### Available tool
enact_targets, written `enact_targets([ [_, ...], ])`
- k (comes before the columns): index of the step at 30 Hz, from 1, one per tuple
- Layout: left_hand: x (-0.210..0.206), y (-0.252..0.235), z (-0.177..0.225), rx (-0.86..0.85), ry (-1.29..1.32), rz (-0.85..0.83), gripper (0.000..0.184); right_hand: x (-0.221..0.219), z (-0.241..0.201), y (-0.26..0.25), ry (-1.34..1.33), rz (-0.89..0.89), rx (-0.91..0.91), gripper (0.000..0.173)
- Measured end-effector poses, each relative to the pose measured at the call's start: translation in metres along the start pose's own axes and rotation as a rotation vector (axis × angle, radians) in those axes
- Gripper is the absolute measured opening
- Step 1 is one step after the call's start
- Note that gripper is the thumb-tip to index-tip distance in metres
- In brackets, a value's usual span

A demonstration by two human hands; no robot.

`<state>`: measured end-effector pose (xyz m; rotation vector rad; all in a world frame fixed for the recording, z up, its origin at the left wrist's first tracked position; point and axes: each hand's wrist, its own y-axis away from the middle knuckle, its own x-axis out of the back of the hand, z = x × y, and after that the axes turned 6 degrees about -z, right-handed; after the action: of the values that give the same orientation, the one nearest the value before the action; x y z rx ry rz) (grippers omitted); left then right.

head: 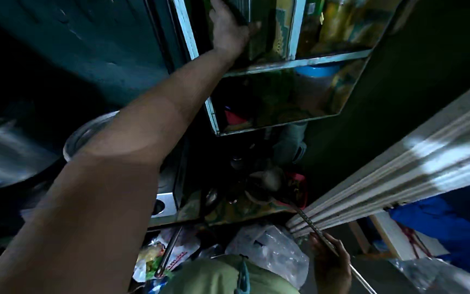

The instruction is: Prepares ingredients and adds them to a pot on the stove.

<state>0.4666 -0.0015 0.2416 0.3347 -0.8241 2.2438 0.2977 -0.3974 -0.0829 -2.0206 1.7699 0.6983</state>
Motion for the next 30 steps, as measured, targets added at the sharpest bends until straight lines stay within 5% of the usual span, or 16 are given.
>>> enact_targets([
  [6, 0.010, 0.024, -0.002, -0.075, -0.162, -0.056, 0.102, 0.009, -0.003, -0.022, -0.048, 0.017, 0.015, 0.057],
  [9, 0.024, 0.075, 0.008, -0.352, -0.335, -0.206, 0.059, 0.010, -0.002, -0.037, -0.075, -0.022, 0.017, 0.055],
  [12, 0.025, 0.094, -0.003, -0.545, -0.615, -0.568, 0.018, 0.005, -0.003, -0.047, -0.037, -0.041, -0.016, 0.055],
  [14, 0.014, 0.089, -0.014, -0.420, -0.871, -0.852, 0.018, 0.000, -0.001, -0.051, -0.023, -0.053, -0.038, 0.058],
  [17, -0.007, 0.079, -0.028, -0.246, -1.179, -0.971, 0.021, -0.005, 0.005, -0.052, -0.028, -0.060, -0.061, 0.058],
  [21, -0.018, 0.071, -0.043, -0.059, -1.309, -0.995, 0.016, -0.007, 0.011, -0.046, -0.051, -0.062, -0.089, 0.059],
  [30, -0.008, 0.059, -0.046, -0.108, -1.107, -0.874, 0.032, -0.001, 0.011, -0.040, -0.035, -0.035, -0.092, 0.058],
])
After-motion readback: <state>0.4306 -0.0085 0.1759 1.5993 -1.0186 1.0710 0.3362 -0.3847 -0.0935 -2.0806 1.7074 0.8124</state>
